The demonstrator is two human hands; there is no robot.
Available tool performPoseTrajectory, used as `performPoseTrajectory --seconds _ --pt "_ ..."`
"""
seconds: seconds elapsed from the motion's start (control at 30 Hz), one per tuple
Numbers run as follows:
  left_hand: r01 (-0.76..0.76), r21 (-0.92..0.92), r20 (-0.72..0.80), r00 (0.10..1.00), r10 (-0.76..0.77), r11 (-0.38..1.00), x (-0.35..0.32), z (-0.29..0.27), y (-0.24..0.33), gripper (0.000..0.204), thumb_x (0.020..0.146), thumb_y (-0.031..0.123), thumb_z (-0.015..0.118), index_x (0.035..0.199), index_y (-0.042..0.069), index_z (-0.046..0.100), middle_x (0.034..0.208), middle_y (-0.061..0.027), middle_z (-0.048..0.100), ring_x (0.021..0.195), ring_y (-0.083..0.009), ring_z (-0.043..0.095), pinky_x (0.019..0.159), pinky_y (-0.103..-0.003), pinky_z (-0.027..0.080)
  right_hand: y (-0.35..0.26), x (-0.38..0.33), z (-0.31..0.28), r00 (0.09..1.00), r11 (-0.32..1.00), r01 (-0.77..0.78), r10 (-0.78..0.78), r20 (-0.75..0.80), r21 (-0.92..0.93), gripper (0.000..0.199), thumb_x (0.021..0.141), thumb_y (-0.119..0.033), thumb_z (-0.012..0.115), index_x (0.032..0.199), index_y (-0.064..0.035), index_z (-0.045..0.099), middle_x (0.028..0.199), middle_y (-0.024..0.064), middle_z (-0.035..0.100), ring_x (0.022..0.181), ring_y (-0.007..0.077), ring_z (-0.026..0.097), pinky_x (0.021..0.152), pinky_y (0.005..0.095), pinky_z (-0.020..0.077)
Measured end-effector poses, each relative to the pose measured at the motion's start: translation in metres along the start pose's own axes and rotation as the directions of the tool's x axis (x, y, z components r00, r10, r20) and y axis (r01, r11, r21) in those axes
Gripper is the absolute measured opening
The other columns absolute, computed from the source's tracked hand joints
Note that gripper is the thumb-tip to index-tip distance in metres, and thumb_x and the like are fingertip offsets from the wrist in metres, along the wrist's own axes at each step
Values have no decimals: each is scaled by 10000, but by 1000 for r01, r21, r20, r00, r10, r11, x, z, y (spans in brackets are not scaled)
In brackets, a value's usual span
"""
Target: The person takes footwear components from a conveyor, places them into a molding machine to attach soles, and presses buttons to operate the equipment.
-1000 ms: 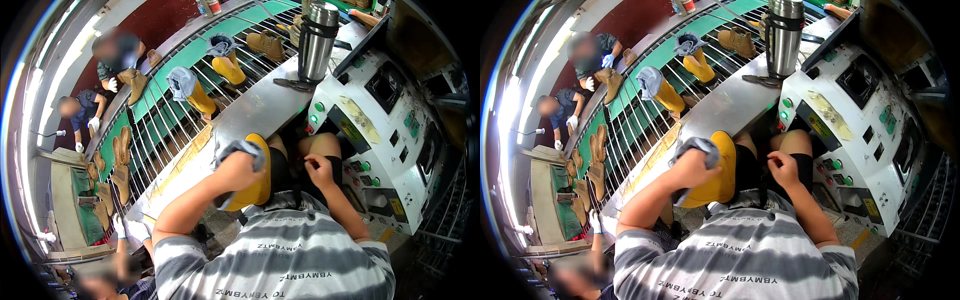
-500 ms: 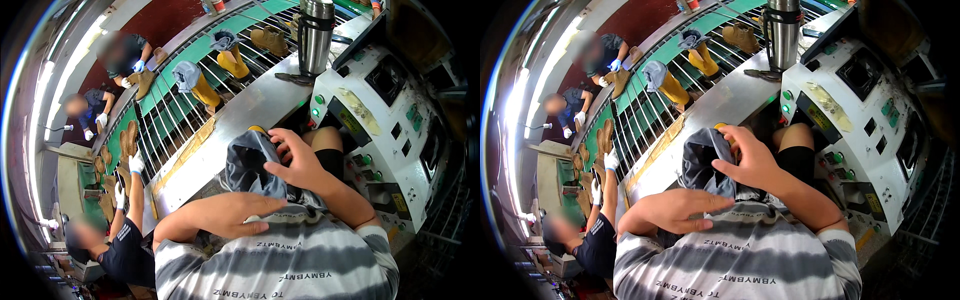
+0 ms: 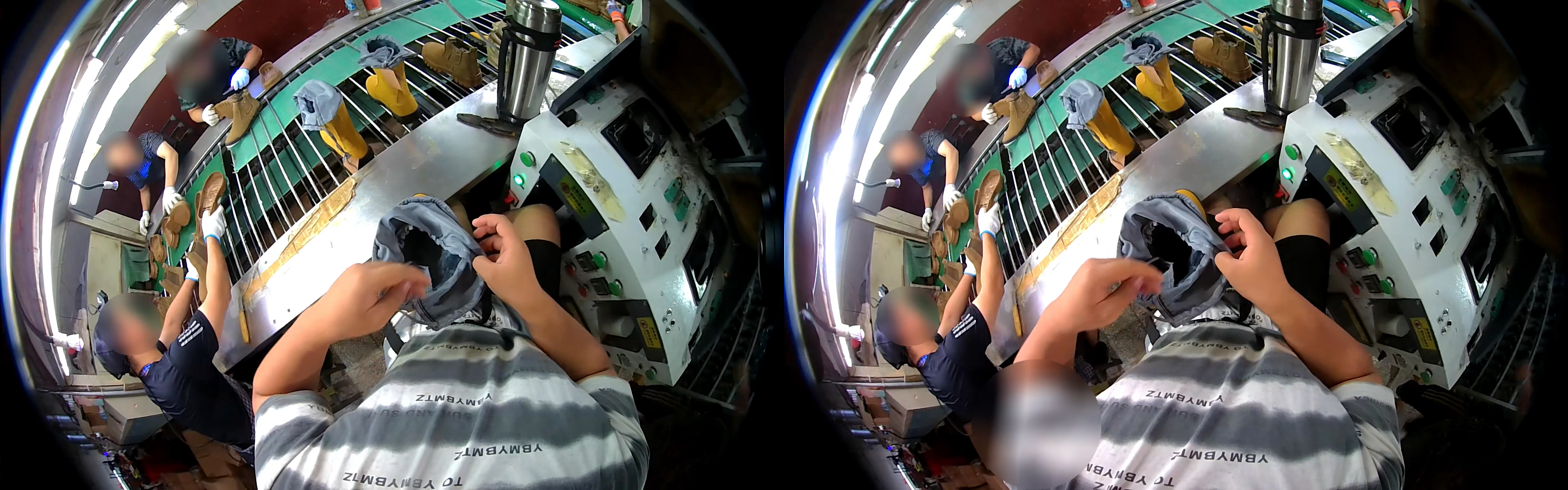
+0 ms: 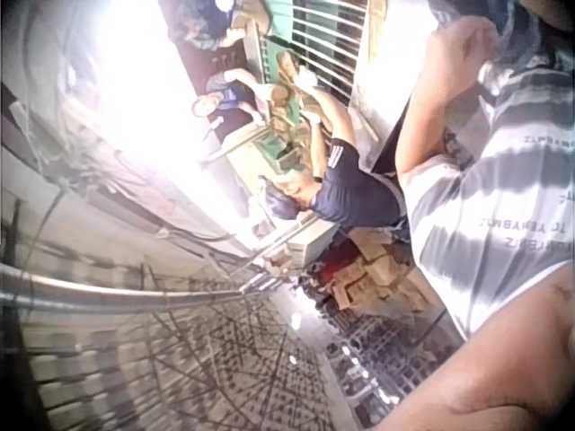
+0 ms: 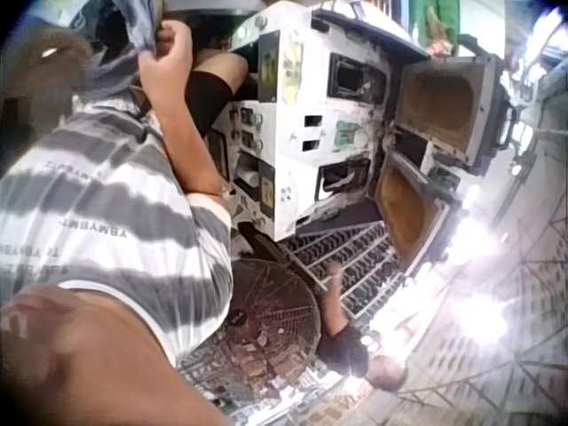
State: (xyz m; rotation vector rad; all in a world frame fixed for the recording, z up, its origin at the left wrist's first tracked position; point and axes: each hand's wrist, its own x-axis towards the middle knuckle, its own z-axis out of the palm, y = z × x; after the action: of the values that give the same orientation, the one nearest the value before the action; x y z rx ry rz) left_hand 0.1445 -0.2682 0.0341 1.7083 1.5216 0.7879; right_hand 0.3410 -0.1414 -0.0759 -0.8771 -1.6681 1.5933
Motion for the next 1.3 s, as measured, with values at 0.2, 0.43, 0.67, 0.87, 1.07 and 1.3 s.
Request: performPoseTrajectory --seconds 0.2,0.43,0.67,0.87,1.07,1.3 --pt "-65 515 413 892 -181 855 41 3 -12 294 749 77 514 991 48 679 963 -137 673 960 -337 612 825 -417 500 30 19 -3 1000 998 7 -7 -6 64 453 716 141 511 1133 -36 523 910 50 561 785 114 569 703 237 458" --pt "-89 448 576 790 -211 890 55 -7 -7 73 744 73 515 757 15 557 811 -165 619 866 -370 600 701 -465 452 15 20 1 973 971 226 -228 -25 -79 433 752 118 524 1155 -39 544 961 73 589 755 117 549 664 242 459" --pt "78 550 456 806 -377 832 38 -2 -8 133 757 98 528 862 51 594 744 -143 633 789 -372 619 684 -456 466 -2 21 -4 721 618 680 -662 205 -395 280 713 -90 710 985 -50 655 995 102 600 823 271 611 701 340 512" --pt "-21 440 372 914 -161 898 33 -13 -6 261 750 121 548 990 101 648 783 -128 649 776 -355 623 707 -442 492 -14 35 -9 735 626 676 -615 286 -389 275 692 -112 717 959 -80 660 941 73 622 777 259 617 683 340 511" --pt "-196 557 383 923 -40 807 24 3 -32 221 704 143 550 867 95 692 723 -124 623 759 -353 619 699 -446 501 -20 49 -2 746 544 655 -574 336 -524 255 680 -83 694 927 -76 631 893 57 631 784 268 634 669 358 519" --pt "-106 679 235 969 -78 726 20 -10 -1 119 650 184 580 651 66 599 600 -127 549 649 -349 581 579 -439 467 -34 51 2 735 626 678 -564 376 -387 239 713 -99 701 950 -85 672 913 57 641 800 257 645 678 339 527"
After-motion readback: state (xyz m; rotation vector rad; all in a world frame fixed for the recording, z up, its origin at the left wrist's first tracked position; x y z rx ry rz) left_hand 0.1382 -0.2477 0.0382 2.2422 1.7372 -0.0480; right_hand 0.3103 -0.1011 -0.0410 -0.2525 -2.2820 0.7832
